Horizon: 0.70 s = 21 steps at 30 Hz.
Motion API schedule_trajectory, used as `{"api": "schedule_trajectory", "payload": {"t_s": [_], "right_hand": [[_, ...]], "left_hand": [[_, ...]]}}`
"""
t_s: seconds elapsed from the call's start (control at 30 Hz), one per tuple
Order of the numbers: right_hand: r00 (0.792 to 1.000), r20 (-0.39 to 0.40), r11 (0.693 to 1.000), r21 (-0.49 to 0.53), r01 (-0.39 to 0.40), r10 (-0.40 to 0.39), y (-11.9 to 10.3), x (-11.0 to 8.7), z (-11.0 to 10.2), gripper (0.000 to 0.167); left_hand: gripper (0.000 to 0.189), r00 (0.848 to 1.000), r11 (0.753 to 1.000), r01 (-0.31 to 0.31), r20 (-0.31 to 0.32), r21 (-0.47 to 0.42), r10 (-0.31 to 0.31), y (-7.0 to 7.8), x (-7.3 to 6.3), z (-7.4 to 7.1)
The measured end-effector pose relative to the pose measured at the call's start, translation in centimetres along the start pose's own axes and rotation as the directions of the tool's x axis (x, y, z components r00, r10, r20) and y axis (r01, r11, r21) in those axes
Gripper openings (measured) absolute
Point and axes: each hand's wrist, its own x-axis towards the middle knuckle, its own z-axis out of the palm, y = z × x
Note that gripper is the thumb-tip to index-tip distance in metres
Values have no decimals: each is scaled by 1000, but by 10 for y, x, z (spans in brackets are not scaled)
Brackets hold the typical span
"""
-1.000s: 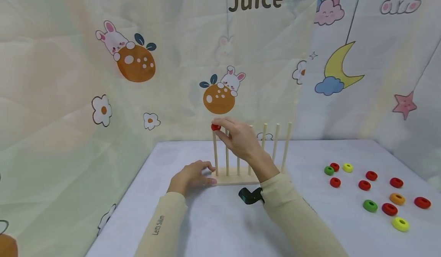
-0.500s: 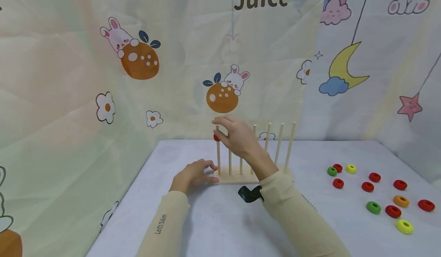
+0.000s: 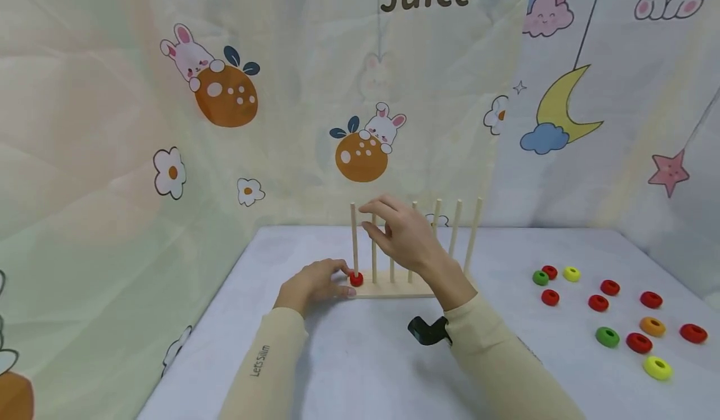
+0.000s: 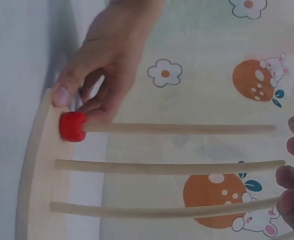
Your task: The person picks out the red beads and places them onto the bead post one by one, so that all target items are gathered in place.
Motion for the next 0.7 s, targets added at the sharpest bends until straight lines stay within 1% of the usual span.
{"api": "schedule_trajectory", "payload": {"t_s": [0.07, 0.17, 0.27, 0.33, 0.4, 0.47, 0.63, 0.7], "right_hand": [[1000, -11, 1000, -15, 16, -17, 2, -7, -1, 22], [999, -14, 998, -27, 52, -53, 6, -17, -1, 20], [995, 3, 995, -21, 95, -95, 10, -29, -6, 21], [995, 28, 995, -21, 101, -101, 13, -38, -12, 23], [994, 64, 995, -34, 95, -93, 18, -46, -20, 24], [993, 97, 996, -50, 78, -73, 23, -55, -28, 26], [989, 143, 997, -69, 33, -23, 36, -79, -44, 27], [987, 162, 997, -76, 15, -2, 39, -88, -48, 27]], "left_hand": [[38, 1000, 1000, -13, 4, -1, 13, 2, 2, -1], [39, 1000, 1000, -15, 18, 1, 15, 3, 5, 0], [39, 1000, 1000, -2, 29, -16, 3, 2, 5, 3], [39, 1000, 1000, -10, 28, -25, 11, -1, 5, 5], [39, 1000, 999, -14, 22, -29, 14, -3, 7, 4], [39, 999, 999, -29, 13, -25, 30, -5, 8, 2], [42, 998, 998, -59, 27, -3, 59, -7, 11, -4], [43, 998, 998, -55, 39, 9, 55, -7, 11, -4]]}}
